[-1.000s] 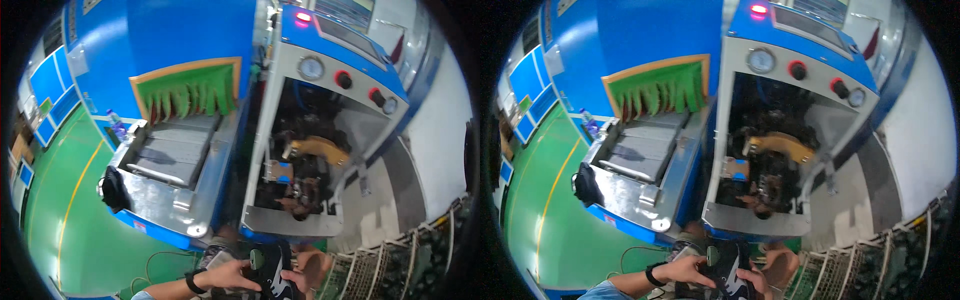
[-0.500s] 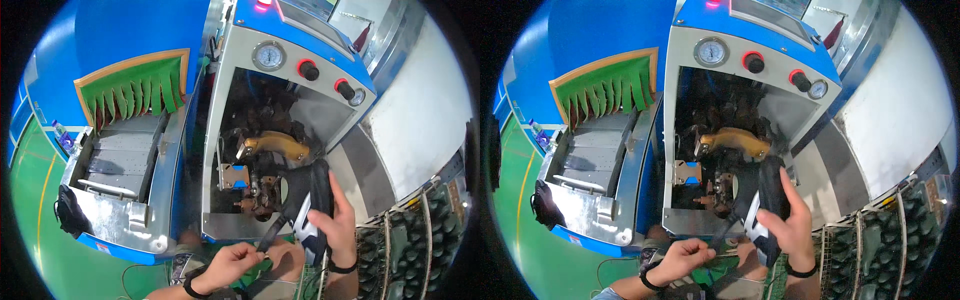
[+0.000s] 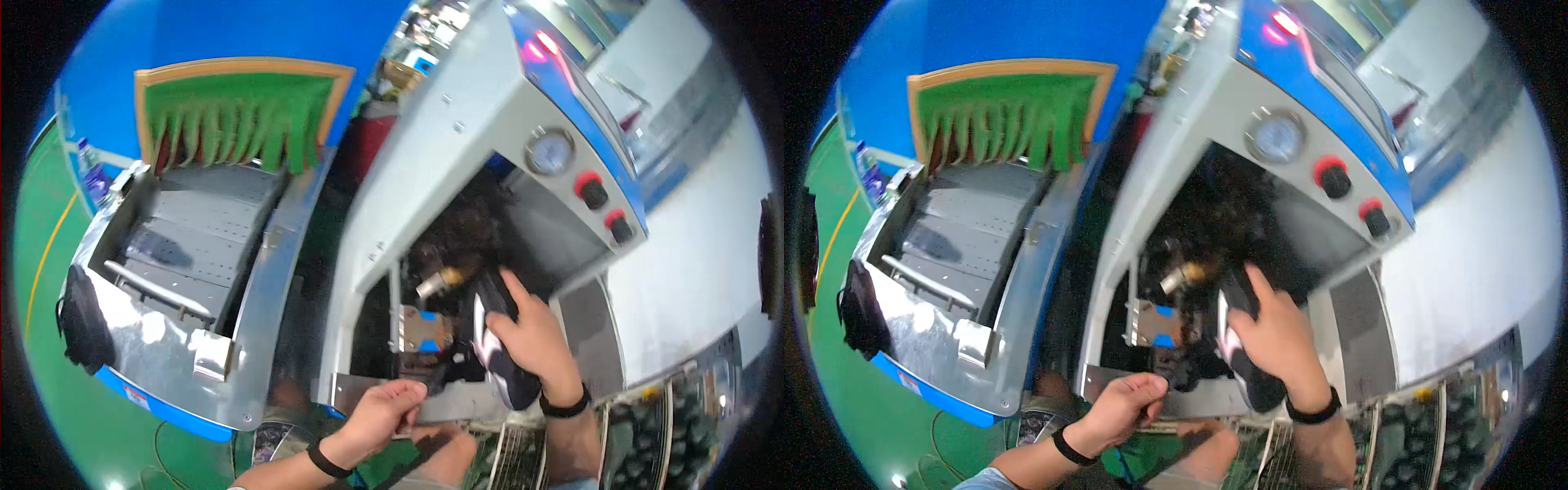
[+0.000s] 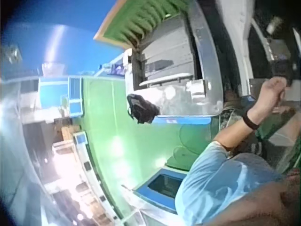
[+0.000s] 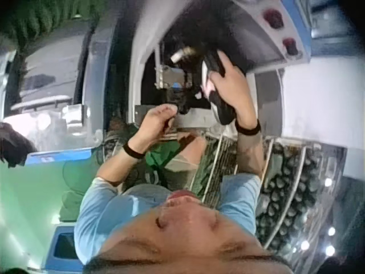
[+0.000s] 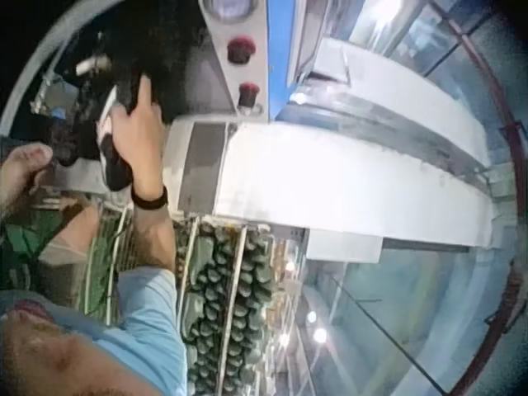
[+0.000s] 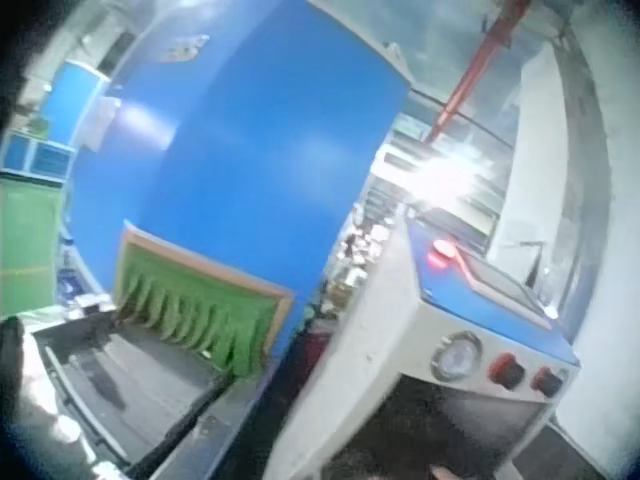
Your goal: Operating a shoe-lasting machine to shape the upper part of a shoe over a last.
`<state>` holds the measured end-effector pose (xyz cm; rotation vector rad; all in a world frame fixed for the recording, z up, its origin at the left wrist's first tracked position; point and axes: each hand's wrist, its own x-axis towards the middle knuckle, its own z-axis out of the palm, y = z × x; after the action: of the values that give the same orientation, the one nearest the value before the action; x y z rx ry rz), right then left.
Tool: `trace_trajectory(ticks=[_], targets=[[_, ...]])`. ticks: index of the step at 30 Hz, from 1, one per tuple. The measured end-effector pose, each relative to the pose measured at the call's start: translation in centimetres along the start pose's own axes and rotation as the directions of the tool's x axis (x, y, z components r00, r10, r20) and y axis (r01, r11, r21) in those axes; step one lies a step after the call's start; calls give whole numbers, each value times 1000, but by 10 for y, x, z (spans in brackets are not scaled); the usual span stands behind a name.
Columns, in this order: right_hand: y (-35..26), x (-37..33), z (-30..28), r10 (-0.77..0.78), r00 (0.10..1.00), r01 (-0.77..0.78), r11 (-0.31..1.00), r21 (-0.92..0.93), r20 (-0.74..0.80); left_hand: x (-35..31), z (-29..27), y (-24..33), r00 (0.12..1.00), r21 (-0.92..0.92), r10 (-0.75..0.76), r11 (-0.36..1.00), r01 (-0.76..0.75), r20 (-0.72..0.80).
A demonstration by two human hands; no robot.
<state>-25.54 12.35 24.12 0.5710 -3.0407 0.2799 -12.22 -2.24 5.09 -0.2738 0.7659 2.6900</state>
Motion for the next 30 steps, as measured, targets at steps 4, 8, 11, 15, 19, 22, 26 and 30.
trace_trajectory(ticks=[4,8,11,15,19,22,26,30], targets=[[17,-18,0,-29,996,32,999,42,-82,-6,15,3,997,178,-71,982,63,40],[16,-27,8,-56,987,64,997,50,-150,-23,24,-15,998,214,-66,975,65,-3],[11,-35,9,-94,970,105,994,42,-225,-32,19,-40,996,266,-84,961,70,42],[9,-59,7,-60,942,96,991,94,-330,-56,28,-46,988,337,-151,930,147,-15],[23,-101,23,-155,849,177,984,-4,-505,-57,32,-55,993,453,-106,889,75,44],[13,-163,32,-47,830,173,969,176,-556,-65,34,-50,978,497,-92,868,-13,187],[6,-247,36,-552,649,430,834,-346,-523,-98,62,-29,966,106,-93,992,70,241],[20,-279,33,-267,961,276,929,244,-70,-82,20,-46,789,249,-552,831,497,270]])
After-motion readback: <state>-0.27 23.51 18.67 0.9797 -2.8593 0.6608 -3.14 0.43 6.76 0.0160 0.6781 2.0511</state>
